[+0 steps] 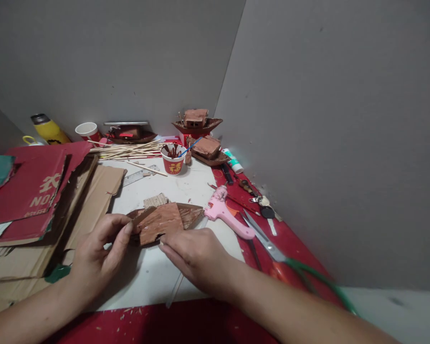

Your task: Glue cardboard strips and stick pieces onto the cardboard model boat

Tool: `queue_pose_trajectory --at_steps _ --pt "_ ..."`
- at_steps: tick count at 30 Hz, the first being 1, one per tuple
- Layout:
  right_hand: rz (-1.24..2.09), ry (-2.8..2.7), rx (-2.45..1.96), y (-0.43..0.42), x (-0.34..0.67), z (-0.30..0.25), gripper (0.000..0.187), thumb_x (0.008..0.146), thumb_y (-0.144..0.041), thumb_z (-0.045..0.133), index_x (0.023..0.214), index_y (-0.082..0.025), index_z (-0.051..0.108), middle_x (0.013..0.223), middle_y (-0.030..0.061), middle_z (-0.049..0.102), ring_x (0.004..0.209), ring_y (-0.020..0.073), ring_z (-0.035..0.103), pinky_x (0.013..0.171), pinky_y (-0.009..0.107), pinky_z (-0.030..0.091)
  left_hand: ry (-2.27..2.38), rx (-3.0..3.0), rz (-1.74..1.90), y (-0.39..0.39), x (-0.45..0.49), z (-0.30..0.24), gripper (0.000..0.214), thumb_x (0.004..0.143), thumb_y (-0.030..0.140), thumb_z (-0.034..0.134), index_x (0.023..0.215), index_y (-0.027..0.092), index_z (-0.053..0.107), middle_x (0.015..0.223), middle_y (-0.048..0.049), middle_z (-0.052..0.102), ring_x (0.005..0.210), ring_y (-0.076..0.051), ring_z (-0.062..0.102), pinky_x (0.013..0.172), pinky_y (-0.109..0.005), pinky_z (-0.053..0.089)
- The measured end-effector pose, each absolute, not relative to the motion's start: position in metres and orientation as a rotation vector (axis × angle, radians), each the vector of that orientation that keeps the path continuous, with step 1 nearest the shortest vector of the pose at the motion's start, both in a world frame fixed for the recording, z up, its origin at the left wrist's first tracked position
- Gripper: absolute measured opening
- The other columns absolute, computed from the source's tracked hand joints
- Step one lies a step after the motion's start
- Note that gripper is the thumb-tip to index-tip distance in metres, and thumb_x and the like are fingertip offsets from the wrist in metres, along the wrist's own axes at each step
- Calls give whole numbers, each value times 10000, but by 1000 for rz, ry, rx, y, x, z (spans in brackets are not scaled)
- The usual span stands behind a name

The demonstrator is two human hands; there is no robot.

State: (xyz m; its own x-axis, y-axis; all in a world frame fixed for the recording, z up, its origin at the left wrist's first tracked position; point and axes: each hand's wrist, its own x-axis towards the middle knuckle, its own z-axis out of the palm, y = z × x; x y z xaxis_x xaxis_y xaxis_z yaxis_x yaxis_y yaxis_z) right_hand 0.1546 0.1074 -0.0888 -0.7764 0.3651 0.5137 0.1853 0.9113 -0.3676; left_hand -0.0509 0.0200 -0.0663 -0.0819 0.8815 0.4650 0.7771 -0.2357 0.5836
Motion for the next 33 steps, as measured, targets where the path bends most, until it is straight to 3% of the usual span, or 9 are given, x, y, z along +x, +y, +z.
queue_pose_trajectory --at_steps 10,18,24,28,30,33 --pt "121 -2579 -266 107 157 -92 105 941 -144 504 899 -144 601 631 7 593 547 146 510 543 304 319 1850 2044 1233 21 -48 -64 75 936 139 483 941 184 542 778 14 597 653 -93 600 615 -195 442" --pt "115 -2561 -269 108 159 -98 107 926 -126 519 993 -117 601 627 14 599 541 151 516 539 304 334 1867 2053 1209 20 -48 -65 72 935 141 483 940 178 545 777 2 609 658 -109 607 623 -215 447" --pt "416 -2490 -352 105 158 -95 122 932 -195 548 1048 -164 570 773 36 692 641 138 630 595 244 429 1875 2085 1230 22 -48 -64 80 934 135 478 939 179 544 768 -3 617 644 -119 617 606 -224 461" --pt "670 -2379 -455 104 159 -86 157 886 -283 617 994 -171 597 670 5 649 542 114 577 526 219 425 1871 2231 1235 19 -52 -68 93 927 131 505 997 171 552 802 -22 661 671 -127 650 635 -221 487" --pt "930 -2231 -651 105 159 -77 192 892 -359 593 889 -170 625 617 2 621 496 106 545 482 211 420 1811 2405 1205 17 -55 -70 156 920 120 510 1064 158 555 836 -46 695 709 -143 670 665 -229 507" --pt "1487 -1895 -918 108 158 -65 446 888 -567 504 742 -161 616 572 20 610 427 102 518 414 216 409 1618 2753 1075 15 -59 -70 229 940 128 453 1143 118 558 884 -99 731 764 -181 692 688 -265 538"
